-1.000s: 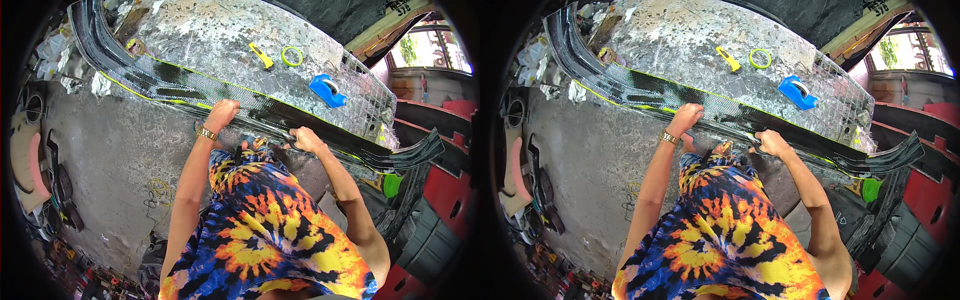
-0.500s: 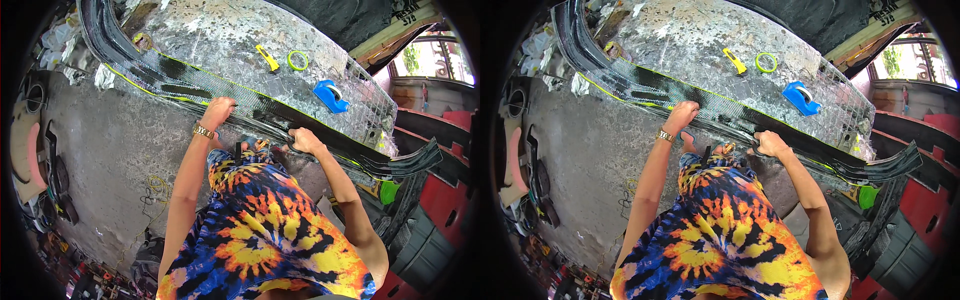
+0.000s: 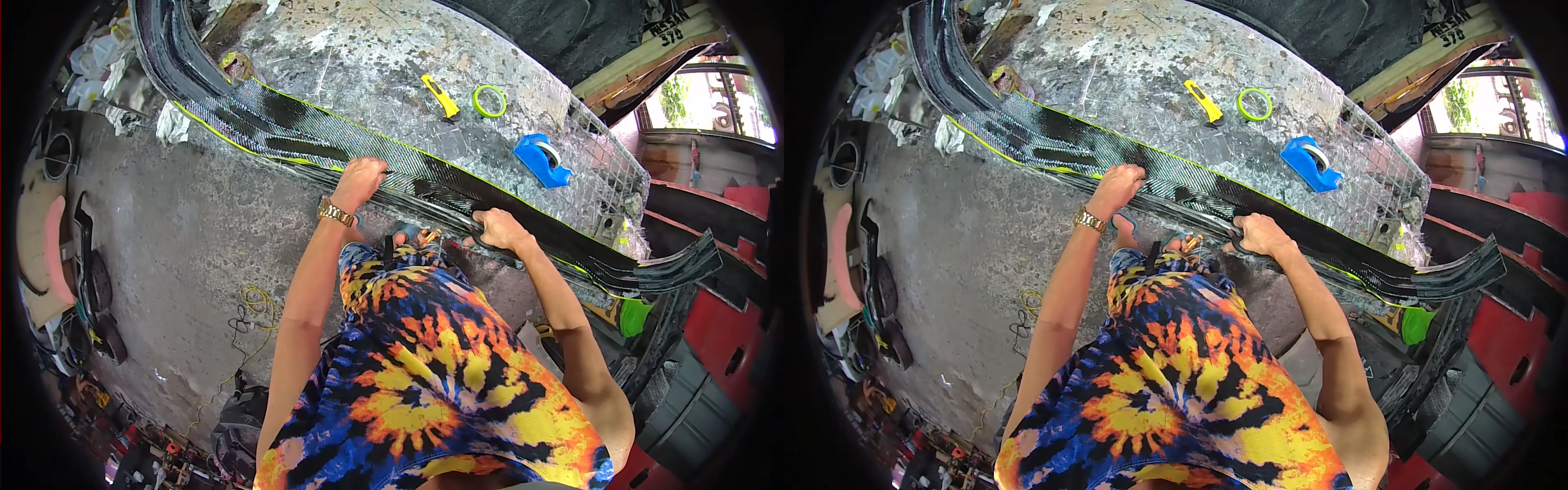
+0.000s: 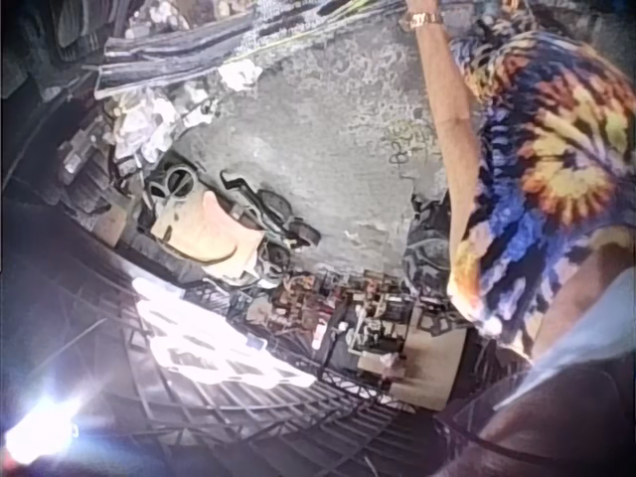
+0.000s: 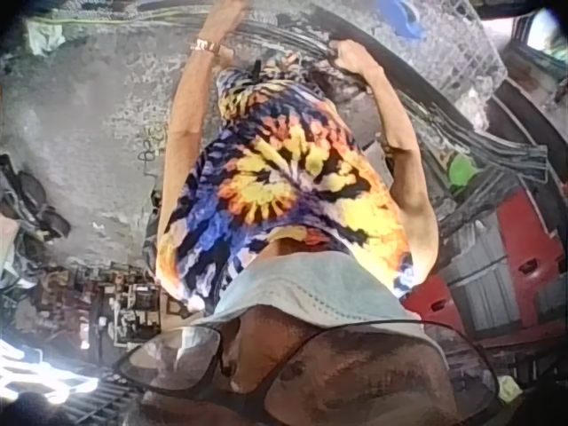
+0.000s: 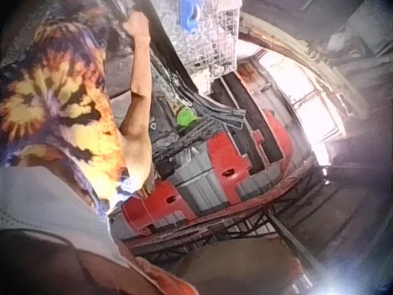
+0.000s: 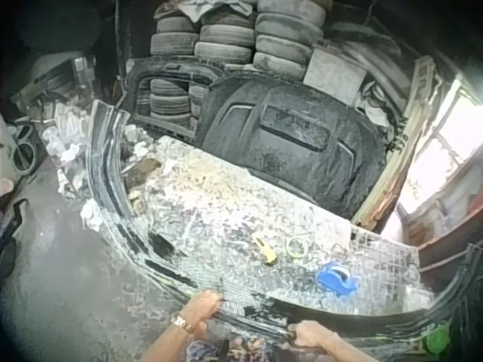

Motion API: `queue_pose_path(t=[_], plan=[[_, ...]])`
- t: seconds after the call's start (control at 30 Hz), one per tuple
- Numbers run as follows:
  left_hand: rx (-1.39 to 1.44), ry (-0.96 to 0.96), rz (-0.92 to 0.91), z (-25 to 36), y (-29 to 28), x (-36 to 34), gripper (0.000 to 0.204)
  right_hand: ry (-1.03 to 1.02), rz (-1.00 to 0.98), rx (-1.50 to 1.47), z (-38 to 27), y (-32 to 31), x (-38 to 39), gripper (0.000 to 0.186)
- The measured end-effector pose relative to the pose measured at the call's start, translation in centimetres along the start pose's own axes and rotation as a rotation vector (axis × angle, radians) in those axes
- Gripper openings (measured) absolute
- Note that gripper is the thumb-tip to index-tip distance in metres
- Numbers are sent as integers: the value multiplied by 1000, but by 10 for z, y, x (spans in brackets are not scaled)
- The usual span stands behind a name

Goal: The person trims the excess material from the edge of a carbon fiber car component using shears. They follow a yellow marked line, cutting the material in small sections until the edge is smooth.

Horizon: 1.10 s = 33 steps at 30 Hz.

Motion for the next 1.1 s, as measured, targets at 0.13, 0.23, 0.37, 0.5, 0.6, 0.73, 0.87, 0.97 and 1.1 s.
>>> queue_pose_path(t=[0.13,0.23,0.37,0.5,0.6,0.73,0.87,0.97,1.1], plan=[[6,23,56,1,-2,3,14,-7,26,-39,-1,7,-5,59],[27,16,53,0,-2,3,12,-35,40,-38,-2,10,-7,58],[30,18,62,2,-5,4,11,-32,54,-52,-3,10,-5,57],[30,8,59,1,-8,5,13,-36,33,-89,-6,6,-4,56],[18,8,35,0,-9,3,13,-61,64,-113,-5,7,-5,56],[11,-4,7,-3,-11,-3,13,-82,105,-145,-8,-1,-4,57],[33,-13,13,-10,-15,-7,13,-85,94,-156,-9,-6,-11,55],[41,3,14,-12,-24,-4,13,-92,77,-114,-12,-12,-18,55],[24,18,47,-19,-41,8,14,-11,-51,-88,-17,-16,-24,63]])
Point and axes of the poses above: each hand's wrist, its own x-axis away from the middle knuckle, its own y-axis out of the palm, z = x × y, the point moved 7 cm from there along -x, towards the middle knuckle, and after that the axes turned 8 degrees about x, right-handed, at the moved point
